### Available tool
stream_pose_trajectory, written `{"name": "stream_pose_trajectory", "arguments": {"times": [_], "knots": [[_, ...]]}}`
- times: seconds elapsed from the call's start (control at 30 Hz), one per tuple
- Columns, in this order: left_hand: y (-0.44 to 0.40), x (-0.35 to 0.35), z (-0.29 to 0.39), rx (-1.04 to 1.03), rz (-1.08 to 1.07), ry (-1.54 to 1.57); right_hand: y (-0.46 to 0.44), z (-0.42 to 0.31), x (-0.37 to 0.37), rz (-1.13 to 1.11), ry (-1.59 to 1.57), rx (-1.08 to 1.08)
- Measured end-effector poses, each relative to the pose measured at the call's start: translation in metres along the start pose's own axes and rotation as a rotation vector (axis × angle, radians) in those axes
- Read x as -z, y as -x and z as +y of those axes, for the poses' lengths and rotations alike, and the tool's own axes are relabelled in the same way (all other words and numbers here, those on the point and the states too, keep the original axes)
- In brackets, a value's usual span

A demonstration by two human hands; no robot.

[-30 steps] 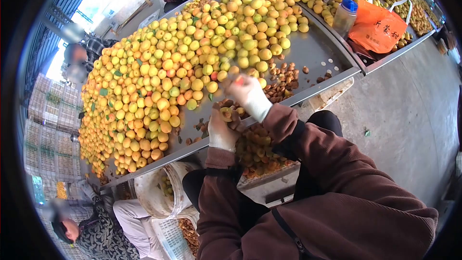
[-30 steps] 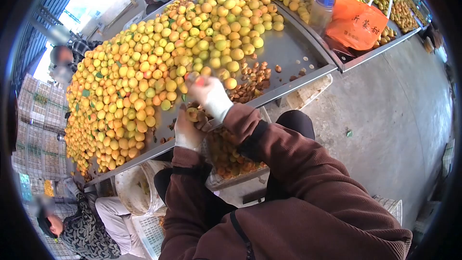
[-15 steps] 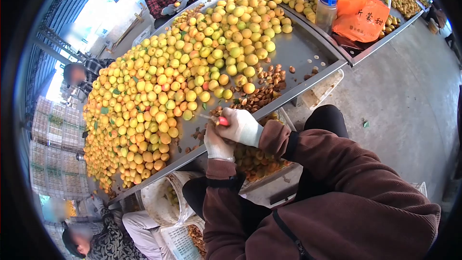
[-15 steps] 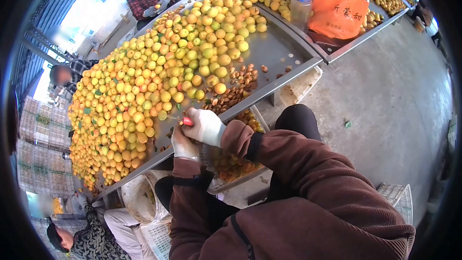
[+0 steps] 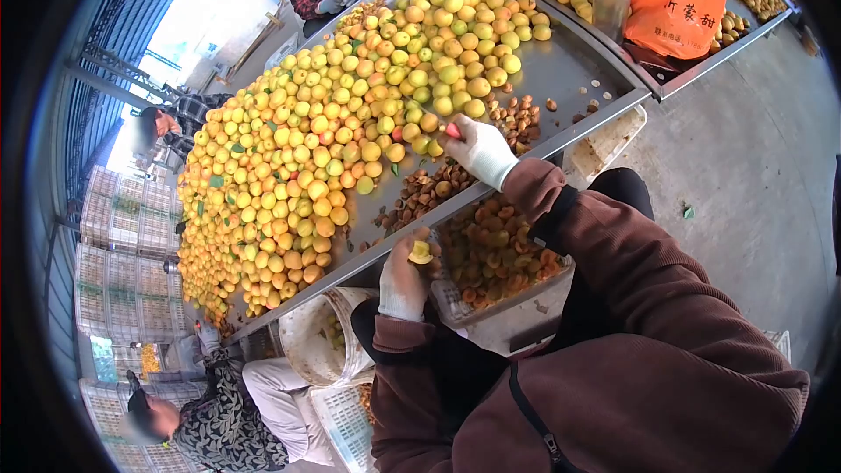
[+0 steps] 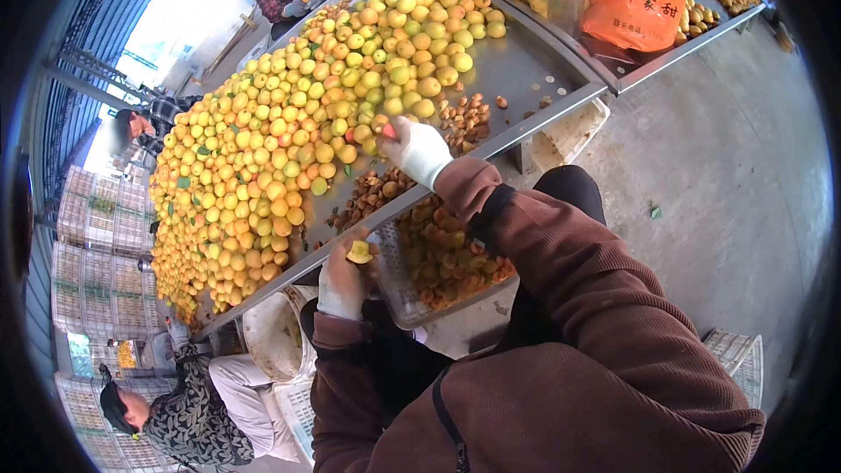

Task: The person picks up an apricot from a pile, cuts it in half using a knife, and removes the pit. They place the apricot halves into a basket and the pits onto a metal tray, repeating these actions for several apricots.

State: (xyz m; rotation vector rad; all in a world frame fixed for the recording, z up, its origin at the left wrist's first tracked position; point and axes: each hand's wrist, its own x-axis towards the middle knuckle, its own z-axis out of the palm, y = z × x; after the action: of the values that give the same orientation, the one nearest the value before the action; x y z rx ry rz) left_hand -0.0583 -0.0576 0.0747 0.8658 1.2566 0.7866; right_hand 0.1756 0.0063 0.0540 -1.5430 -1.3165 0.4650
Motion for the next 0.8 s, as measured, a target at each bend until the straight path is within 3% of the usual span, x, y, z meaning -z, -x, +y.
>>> {"name": "stream_pose_trajectory", "arguments": {"times": [0.1,0.17,0.2,0.23,0.3,0.37,0.43,0.47,0.53,0.7,0.77,0.8], "knots": [[-0.003,0.004,-0.007,-0.004,-0.140,-0.073,0.002,0.000,0.010,-0.015,-0.054,-0.015],[-0.015,0.004,-0.026,-0.274,-0.390,-0.443,0.006,-0.016,0.028,-0.054,-0.033,-0.100],[-0.016,-0.004,-0.027,-0.534,-0.375,-0.755,0.008,-0.018,0.035,-0.058,-0.050,-0.100],[-0.017,-0.008,-0.024,-0.534,-0.379,-0.750,0.010,-0.017,0.040,-0.063,-0.066,-0.098],[-0.025,-0.026,-0.007,-0.870,0.001,-1.151,0.010,-0.012,0.051,-0.027,-0.102,-0.130],[-0.053,-0.033,0.004,-0.908,0.027,-1.088,0.007,-0.003,0.057,0.045,-0.179,-0.196],[-0.086,-0.036,0.012,-0.713,0.016,-1.256,0.008,0.002,0.066,0.040,-0.242,-0.224],[-0.098,-0.041,0.013,-0.717,0.017,-1.249,0.006,0.011,0.065,0.028,-0.236,-0.254],[-0.116,-0.052,0.017,-0.454,0.013,-1.448,0.008,0.008,0.069,0.025,-0.235,-0.275],[-0.134,-0.057,0.023,-0.391,-0.035,-1.497,0.012,0.012,0.068,-0.020,-0.168,-0.218],[-0.138,-0.043,0.020,-0.494,-0.087,-1.243,0.015,0.008,0.066,-0.042,-0.173,-0.225],[-0.138,-0.039,0.020,-0.405,-0.171,-0.970,0.019,-0.008,0.074,-0.073,-0.200,-0.254]]}}
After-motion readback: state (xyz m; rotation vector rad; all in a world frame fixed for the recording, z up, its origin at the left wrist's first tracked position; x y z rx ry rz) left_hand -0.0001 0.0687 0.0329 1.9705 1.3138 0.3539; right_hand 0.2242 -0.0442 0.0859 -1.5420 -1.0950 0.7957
